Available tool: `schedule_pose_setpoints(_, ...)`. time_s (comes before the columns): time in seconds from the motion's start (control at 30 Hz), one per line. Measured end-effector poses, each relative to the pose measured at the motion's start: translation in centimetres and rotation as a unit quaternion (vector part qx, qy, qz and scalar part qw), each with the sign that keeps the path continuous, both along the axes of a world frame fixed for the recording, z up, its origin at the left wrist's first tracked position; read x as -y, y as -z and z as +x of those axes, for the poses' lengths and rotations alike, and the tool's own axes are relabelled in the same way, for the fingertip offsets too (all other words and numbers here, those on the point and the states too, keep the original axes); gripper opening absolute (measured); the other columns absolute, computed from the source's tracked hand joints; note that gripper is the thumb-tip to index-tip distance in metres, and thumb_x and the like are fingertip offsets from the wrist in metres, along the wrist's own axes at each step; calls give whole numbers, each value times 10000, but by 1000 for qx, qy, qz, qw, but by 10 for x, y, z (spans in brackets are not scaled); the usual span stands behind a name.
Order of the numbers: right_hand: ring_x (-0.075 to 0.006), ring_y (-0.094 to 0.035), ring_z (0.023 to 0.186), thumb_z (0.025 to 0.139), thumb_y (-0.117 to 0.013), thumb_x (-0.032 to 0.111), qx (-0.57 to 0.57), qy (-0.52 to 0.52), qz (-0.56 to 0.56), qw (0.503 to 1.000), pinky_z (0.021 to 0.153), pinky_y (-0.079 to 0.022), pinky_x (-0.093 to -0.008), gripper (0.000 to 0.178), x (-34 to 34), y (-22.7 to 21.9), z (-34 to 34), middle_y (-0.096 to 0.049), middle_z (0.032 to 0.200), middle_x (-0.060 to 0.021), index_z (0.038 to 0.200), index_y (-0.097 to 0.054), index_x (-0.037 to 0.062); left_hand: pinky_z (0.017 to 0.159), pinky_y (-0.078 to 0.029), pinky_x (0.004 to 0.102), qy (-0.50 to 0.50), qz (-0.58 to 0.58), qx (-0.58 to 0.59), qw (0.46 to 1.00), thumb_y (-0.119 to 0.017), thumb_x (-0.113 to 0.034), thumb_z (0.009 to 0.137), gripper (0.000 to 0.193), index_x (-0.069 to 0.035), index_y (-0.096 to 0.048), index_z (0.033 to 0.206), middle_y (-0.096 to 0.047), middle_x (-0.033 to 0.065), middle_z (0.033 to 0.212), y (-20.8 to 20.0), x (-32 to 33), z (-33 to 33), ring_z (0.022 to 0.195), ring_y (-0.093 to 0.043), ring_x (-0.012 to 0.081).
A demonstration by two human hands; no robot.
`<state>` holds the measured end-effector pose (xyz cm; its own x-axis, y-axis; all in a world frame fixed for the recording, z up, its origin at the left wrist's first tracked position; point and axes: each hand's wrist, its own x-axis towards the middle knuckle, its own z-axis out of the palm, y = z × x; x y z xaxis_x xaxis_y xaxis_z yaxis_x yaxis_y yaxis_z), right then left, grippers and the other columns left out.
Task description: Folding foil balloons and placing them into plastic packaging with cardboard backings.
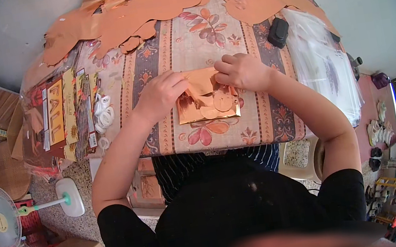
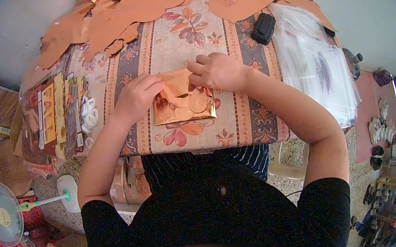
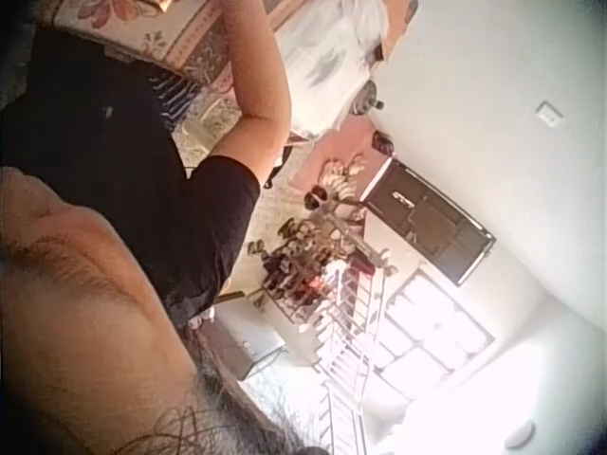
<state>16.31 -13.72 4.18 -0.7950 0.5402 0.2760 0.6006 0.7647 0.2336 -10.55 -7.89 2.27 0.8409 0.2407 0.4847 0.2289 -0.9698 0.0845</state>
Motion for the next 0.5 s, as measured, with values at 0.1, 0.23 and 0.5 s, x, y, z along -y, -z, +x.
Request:
schedule_pose_setpoints(0.1,-211,-563,799,716,-605,151,1,-12,-4,1000,608,-512,-342,177,0,0,4,-484,848,-53,873,-561,83,728,-532,336,-4,7,20,1000,-592,-54,737,153,-39,-604,889,-608,79,917,2,0,1,867,-615,250)
schedule_pose_setpoints(0.23,-243,-581,847,739,-620,108,-68,11,-66,995,696,-508,-349,292,6,-1,15,-551,901,-84,1022,-599,40,740,-535,336,-25,1,33,999,-603,-25,733,163,-14,-643,891,-638,95,906,4,2,2,871,-634,257)
schedule_pose_setpoints(0.5,-163,-612,974,881,-524,4,-471,235,-401,750,852,-490,-321,253,4,-1,9,-645,961,-70,1114,-618,-26,732,-532,345,-49,-19,41,998,-626,9,701,192,-5,-657,890,-641,99,902,6,4,4,838,-626,265)
